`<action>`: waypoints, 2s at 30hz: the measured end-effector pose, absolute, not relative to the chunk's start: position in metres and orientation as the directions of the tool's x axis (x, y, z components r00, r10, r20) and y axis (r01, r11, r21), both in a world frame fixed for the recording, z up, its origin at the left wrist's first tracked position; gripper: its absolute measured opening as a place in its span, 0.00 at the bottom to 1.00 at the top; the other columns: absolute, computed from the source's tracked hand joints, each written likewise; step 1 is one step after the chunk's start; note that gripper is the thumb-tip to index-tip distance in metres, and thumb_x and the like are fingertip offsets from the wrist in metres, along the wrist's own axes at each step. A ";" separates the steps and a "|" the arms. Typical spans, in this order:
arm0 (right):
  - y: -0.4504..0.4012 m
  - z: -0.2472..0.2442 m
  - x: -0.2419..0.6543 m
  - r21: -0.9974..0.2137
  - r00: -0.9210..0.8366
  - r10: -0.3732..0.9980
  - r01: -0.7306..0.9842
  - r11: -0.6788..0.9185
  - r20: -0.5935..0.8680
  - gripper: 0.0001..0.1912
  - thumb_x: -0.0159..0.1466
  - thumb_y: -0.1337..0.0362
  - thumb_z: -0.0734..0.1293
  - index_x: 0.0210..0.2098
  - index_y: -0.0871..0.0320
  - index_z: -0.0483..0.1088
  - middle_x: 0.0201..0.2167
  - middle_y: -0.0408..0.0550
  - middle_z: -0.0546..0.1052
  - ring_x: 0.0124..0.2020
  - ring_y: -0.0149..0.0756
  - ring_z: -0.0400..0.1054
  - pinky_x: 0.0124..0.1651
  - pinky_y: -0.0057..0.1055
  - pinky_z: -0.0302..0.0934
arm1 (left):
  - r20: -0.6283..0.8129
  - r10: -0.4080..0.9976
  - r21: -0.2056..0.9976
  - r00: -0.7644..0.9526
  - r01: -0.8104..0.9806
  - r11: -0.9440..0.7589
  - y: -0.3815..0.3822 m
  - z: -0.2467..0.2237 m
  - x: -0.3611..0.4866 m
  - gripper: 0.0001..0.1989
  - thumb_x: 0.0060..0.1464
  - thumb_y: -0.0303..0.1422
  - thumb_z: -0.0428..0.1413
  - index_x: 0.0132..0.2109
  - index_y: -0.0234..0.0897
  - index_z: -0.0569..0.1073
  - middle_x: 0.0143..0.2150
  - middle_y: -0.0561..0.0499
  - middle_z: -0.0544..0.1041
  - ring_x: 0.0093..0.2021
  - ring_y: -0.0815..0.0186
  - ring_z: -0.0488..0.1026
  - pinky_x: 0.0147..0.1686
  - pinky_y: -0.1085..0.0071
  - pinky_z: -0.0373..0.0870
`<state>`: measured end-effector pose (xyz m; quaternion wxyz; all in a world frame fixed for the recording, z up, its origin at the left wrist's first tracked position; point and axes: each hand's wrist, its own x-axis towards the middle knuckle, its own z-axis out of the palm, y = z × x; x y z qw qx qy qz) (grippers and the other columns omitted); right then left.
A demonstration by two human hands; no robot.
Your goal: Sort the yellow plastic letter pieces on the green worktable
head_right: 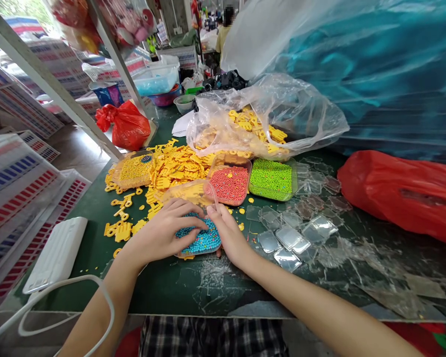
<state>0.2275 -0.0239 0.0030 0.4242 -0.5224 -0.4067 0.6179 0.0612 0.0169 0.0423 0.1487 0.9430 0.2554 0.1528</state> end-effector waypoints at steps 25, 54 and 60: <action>-0.024 -0.004 0.228 -0.951 -0.106 0.956 -0.114 -0.286 -0.275 0.29 0.57 0.36 0.60 0.44 0.54 0.64 0.34 0.45 0.72 0.18 0.26 0.60 0.11 0.22 0.53 | 0.080 0.492 0.347 0.867 0.439 -0.829 0.015 0.041 0.061 0.06 0.59 0.35 0.58 0.41 0.42 0.80 0.45 0.49 0.75 0.49 0.59 0.69 0.52 0.60 0.62; -0.024 0.003 0.227 -0.946 -0.089 0.947 -0.077 -0.315 -0.308 0.36 0.56 0.34 0.60 0.51 0.54 0.65 0.34 0.48 0.73 0.21 0.30 0.61 0.12 0.23 0.55 | 0.362 0.551 0.125 0.752 0.546 -0.828 0.026 0.036 0.058 0.18 0.65 0.43 0.49 0.34 0.38 0.75 0.36 0.52 0.77 0.39 0.64 0.69 0.49 0.63 0.62; -0.023 0.002 0.228 -0.946 -0.082 0.947 -0.073 -0.317 -0.311 0.35 0.56 0.33 0.60 0.49 0.54 0.66 0.35 0.47 0.72 0.21 0.28 0.61 0.12 0.23 0.55 | 0.409 0.525 0.074 0.747 0.546 -0.835 0.028 0.036 0.058 0.17 0.66 0.41 0.49 0.33 0.38 0.75 0.35 0.52 0.77 0.38 0.65 0.69 0.48 0.64 0.62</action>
